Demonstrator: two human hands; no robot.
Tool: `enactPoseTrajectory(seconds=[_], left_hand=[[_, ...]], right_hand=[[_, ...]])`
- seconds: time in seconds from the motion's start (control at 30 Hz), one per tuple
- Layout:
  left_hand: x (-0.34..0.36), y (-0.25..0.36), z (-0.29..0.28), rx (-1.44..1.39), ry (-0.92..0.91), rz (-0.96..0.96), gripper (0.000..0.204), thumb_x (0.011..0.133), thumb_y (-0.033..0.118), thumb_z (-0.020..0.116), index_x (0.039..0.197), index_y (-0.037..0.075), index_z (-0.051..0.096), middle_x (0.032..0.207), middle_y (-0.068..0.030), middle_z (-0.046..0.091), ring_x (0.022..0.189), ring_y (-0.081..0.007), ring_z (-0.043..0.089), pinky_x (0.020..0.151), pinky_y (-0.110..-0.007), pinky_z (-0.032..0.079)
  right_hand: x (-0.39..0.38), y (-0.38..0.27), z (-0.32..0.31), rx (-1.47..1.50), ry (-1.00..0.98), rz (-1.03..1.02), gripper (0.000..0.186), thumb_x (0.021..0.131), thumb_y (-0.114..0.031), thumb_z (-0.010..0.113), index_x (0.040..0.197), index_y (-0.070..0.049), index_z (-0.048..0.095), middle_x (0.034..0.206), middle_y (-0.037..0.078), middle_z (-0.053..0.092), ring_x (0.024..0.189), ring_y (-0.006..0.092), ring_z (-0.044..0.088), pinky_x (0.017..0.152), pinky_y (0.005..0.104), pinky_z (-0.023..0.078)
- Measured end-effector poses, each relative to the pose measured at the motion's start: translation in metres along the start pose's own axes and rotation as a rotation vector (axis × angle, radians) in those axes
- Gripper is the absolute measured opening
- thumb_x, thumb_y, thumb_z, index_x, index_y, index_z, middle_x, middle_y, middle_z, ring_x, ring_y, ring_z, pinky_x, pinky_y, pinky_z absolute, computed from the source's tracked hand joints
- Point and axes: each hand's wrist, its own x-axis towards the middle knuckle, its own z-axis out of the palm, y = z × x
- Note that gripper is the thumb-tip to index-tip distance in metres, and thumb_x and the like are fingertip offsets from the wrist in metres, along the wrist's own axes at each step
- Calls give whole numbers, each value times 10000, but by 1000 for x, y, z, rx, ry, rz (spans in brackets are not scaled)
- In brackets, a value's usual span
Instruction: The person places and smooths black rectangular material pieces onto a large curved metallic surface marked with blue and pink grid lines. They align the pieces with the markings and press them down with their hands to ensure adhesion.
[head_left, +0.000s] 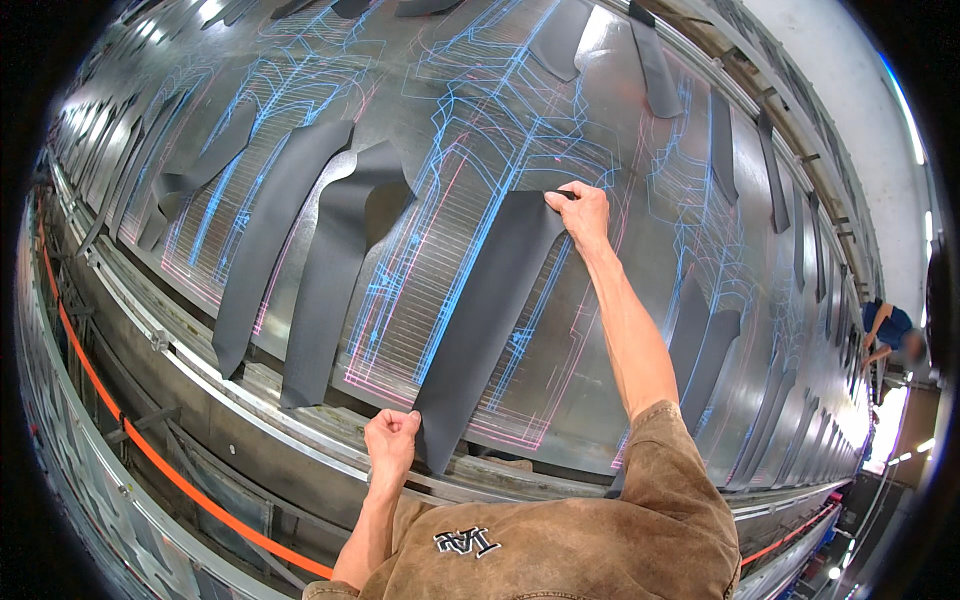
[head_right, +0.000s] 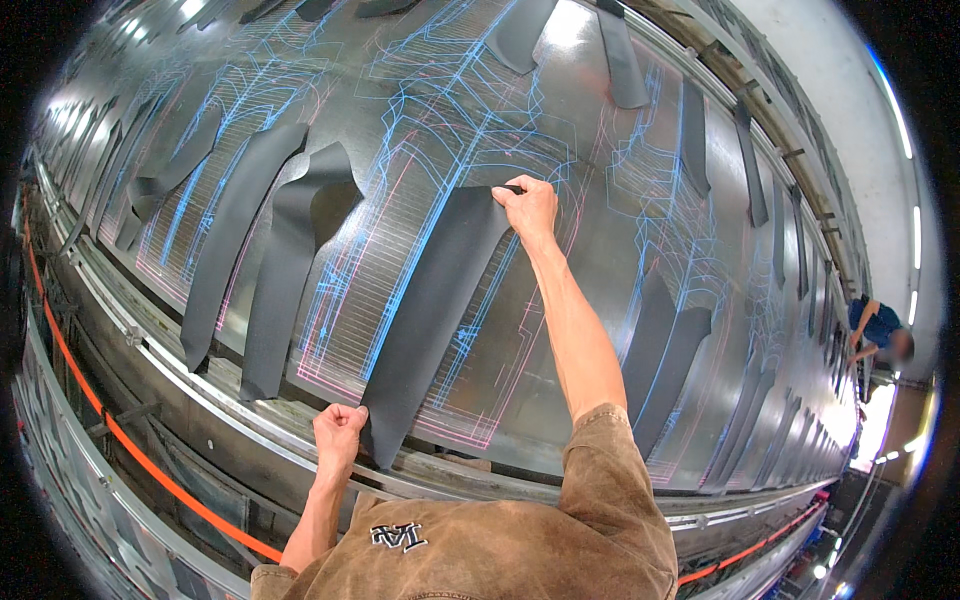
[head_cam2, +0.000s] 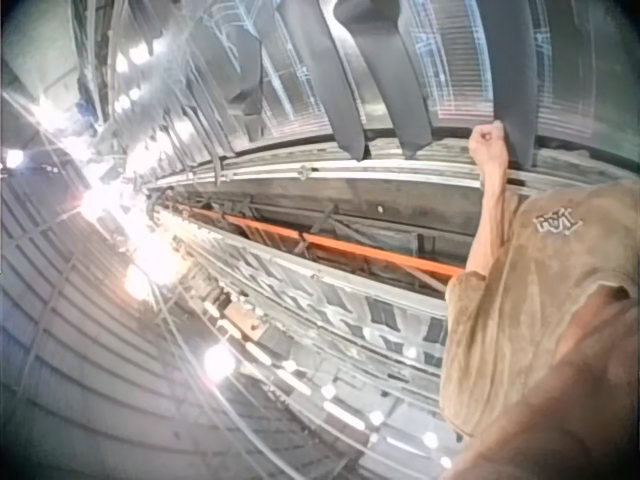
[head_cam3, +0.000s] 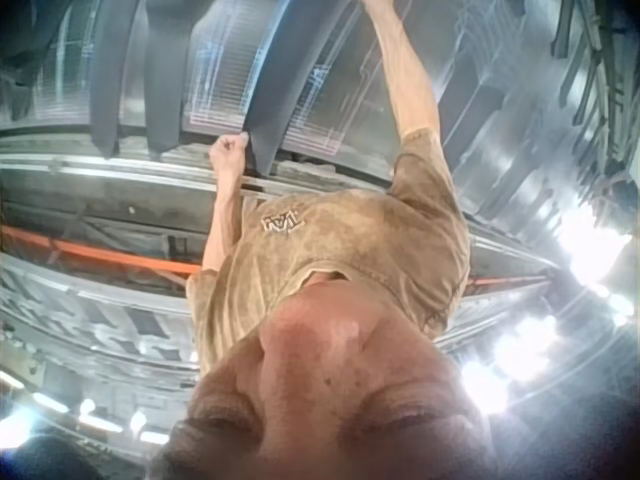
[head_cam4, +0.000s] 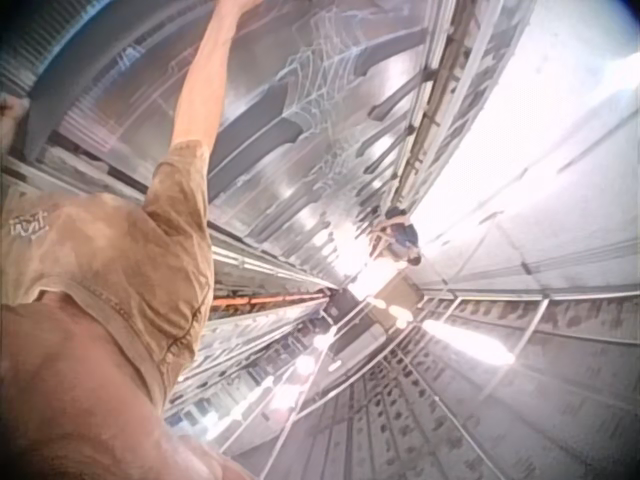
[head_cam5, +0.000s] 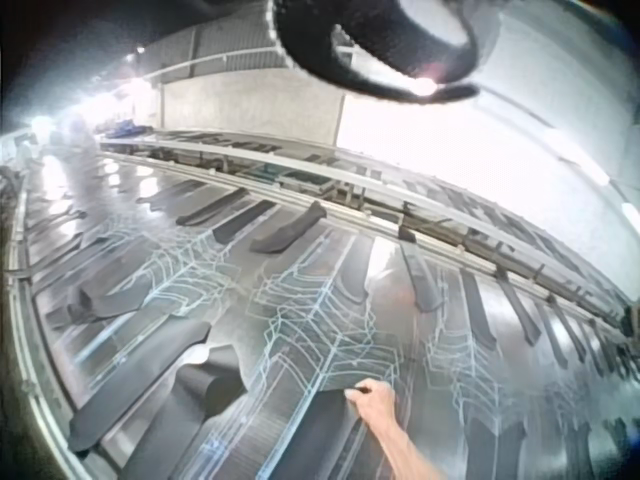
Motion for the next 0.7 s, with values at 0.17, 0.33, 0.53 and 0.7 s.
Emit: enactPoseTrajectory(seconds=[0.17, 0.33, 0.53, 0.7], left_hand=[[-1, 1, 0, 1, 0, -13, 232, 875, 134, 756, 734, 17, 615, 644, 20, 585, 577, -44, 476, 529, -238, 399], [-1, 3, 0, -2, -10, -37, 228, 877, 132, 755, 735, 18, 616, 644, 23, 585, 577, -41, 473, 526, -235, 392], [1, -1, -1, 14, -5, -35, 229, 877, 138, 755, 739, 16, 620, 644, 23, 585, 580, -45, 474, 530, -240, 395], [-1, 2, 0, 46, 10, -23, 227, 875, 138, 757, 741, 14, 621, 643, 23, 583, 581, -48, 474, 533, -243, 399]], right_hand=[[2, -4, -1, 35, -26, 65, 162, 741, -176, 835, 835, -56, 777, 691, 38, 712, 646, 142, 646, 648, 322, 487], [9, 6, 0, 50, -27, 98, 164, 745, -176, 845, 843, -60, 781, 719, 36, 723, 671, 131, 645, 654, 321, 489], [5, 0, 1, 34, -14, 103, 170, 742, -176, 846, 845, -59, 779, 722, 40, 724, 677, 136, 646, 663, 323, 495], [4, -2, 0, 14, -12, 74, 195, 734, -195, 844, 855, -59, 776, 717, 49, 722, 681, 149, 657, 663, 329, 500]])
